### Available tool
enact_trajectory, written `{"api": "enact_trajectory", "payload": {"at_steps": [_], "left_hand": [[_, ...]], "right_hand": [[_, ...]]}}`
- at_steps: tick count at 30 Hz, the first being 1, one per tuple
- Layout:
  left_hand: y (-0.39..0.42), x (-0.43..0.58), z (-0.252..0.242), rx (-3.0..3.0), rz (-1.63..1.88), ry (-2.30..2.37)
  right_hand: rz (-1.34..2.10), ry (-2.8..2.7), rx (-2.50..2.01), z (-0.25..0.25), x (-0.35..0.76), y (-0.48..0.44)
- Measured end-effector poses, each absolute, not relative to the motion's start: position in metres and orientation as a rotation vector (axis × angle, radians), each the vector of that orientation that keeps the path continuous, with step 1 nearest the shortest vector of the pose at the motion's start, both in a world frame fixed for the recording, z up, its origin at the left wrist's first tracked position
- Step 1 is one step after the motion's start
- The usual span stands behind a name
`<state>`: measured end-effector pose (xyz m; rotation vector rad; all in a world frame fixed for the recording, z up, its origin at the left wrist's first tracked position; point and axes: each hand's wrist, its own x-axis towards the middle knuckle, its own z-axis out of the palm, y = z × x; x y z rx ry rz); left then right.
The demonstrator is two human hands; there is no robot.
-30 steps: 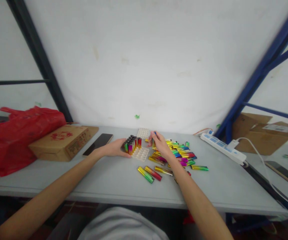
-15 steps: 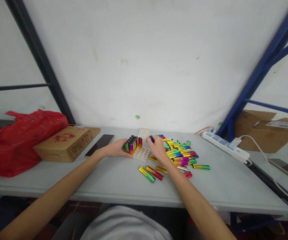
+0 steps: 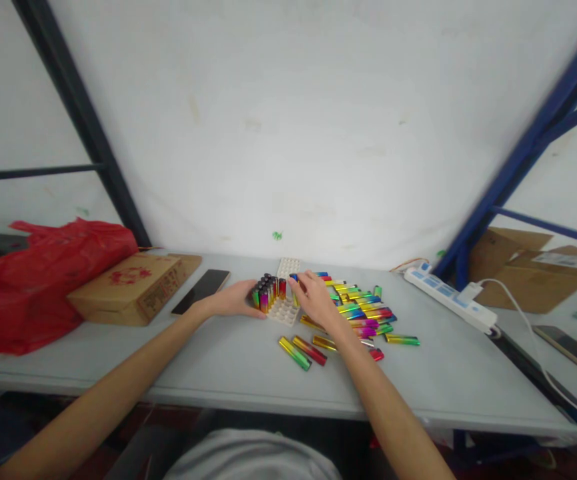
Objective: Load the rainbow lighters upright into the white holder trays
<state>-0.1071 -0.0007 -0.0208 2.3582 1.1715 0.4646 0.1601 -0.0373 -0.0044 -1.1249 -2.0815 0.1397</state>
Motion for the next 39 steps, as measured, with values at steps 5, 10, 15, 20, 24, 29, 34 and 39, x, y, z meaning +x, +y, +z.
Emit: {"api": "enact_trajectory", "payload": {"at_steps": [5,10,15,20,24,29,34,39], "left_hand": [[-0.001,-0.107,-0.021,2.403,0.452,1.177],[-0.003,-0.104,-0.019,2.404,0.452,1.191],[-0.004,-0.104,-0.017,2.404,0.437,1.190],[-0.004,-0.105,-0.015,2.396,0.424,1.153],[-0.002,-0.106,-0.017,2.388,0.429,1.180],[0.002,-0.108,-0.022,2.415,0.431,1.233],[0.001,-0.109,-0.022,2.388,0.464,1.237],[-0.003,-0.107,-0.017,2.387,0.437,1.258]], "right_hand": [[0.094,-2.150,-1.199,-0.015,0.156,-0.032],[0.078,-2.279,-1.235,-0.024,0.156,-0.029],[-0.118,-2.427,-1.309,-0.019,0.146,-0.033],[-0.161,-2.471,-1.347,-0.011,0.142,-0.038],[-0.086,-2.373,-1.335,-0.001,0.166,-0.038],[-0.133,-2.168,-1.553,0.009,0.229,-0.026],[-0.163,-1.759,-2.077,0.004,0.301,-0.013],[-0.047,-1.455,-2.442,-0.017,0.345,-0.008]]}}
